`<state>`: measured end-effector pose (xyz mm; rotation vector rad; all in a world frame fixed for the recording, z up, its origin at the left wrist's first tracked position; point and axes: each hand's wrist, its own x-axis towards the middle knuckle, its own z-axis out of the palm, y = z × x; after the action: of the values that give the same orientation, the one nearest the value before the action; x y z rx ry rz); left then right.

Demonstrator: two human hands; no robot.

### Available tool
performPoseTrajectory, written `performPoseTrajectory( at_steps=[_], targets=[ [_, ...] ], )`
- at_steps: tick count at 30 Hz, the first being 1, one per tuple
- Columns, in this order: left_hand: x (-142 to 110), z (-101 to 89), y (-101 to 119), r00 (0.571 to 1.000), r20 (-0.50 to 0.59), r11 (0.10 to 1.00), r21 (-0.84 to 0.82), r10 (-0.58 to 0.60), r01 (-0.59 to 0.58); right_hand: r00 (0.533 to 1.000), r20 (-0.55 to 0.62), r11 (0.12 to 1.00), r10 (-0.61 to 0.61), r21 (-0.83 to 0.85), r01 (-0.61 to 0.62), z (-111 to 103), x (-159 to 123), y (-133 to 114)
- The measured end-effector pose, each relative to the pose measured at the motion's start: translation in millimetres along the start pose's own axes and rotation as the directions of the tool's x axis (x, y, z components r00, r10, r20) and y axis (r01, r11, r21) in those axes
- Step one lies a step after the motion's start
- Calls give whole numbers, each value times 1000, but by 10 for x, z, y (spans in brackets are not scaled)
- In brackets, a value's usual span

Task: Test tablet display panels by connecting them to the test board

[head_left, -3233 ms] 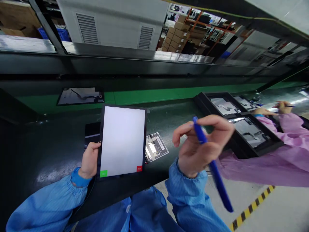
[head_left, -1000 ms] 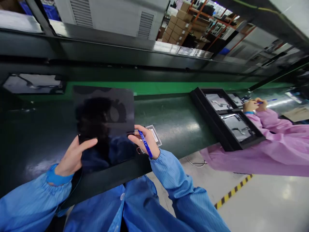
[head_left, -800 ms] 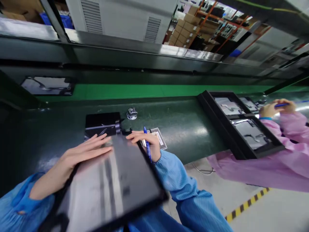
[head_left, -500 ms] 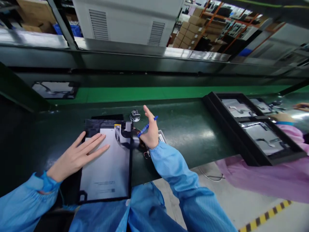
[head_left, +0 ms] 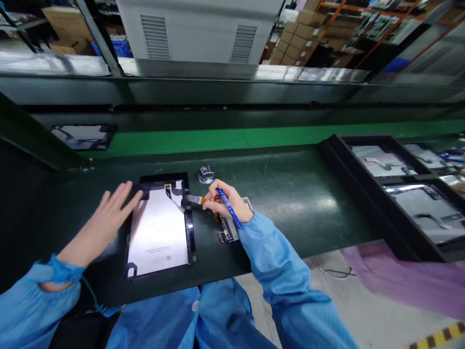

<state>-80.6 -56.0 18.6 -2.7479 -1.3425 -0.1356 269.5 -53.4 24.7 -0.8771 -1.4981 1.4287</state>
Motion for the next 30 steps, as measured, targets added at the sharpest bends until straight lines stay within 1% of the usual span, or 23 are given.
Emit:
performPoseTrajectory(
  at_steps=[1, 2, 3, 4, 5, 6, 8, 9, 11, 13, 16, 21, 26, 30],
  targets=[
    [20, -63, 46, 999, -32, 999, 1, -44, 44, 1000, 4, 999, -16, -47, 16, 52, -5, 15],
    [55, -119, 121, 996, -62, 997, -37, -65, 63, 999, 18, 994, -31, -102, 33, 102, -11, 35],
    [106, -165, 224, 993, -84, 991, -115, -77, 67, 998, 43, 986, -43, -160, 49, 148, -18, 58],
    [170, -197, 351, 991, -105, 969, -242, -85, 57, 996, 70, 974, -50, -217, 64, 189, -27, 82],
    [243, -214, 492, 990, -100, 921, -386, -96, 50, 994, 95, 960, -54, -267, 78, 222, -37, 104],
    [318, -216, 636, 990, -82, 858, -510, -117, 59, 992, 117, 948, -55, -305, 89, 248, -47, 124],
    [456, -186, 885, 991, -6, 734, -672, -135, 96, 987, 151, 930, -56, -353, 107, 283, -65, 154],
    [510, -160, 974, 989, 35, 681, -721, -147, 127, 985, 162, 923, -58, -368, 115, 294, -71, 165],
    [581, -108, 1070, 978, 111, 590, -783, -179, 197, 981, 181, 916, -68, -378, 133, 308, -77, 180],
    [611, -74, 1079, 963, 164, 521, -815, -212, 254, 979, 186, 915, -80, -376, 147, 317, -77, 190],
    [621, -75, 1034, 957, 201, 468, -839, -209, 279, 981, 178, 922, -81, -361, 141, 324, -76, 196],
    [617, -127, 1008, 947, 237, 460, -831, -218, 314, 986, 151, 936, -69, -333, 117, 324, -80, 178],
    [620, -185, 1018, 930, 289, 393, -847, -228, 359, 987, 150, 947, -53, -305, 98, 332, -85, 161],
    [634, -226, 1030, 930, 286, 408, -839, -230, 359, 985, 161, 960, -63, -262, 104, 346, -86, 176]
  ],
)
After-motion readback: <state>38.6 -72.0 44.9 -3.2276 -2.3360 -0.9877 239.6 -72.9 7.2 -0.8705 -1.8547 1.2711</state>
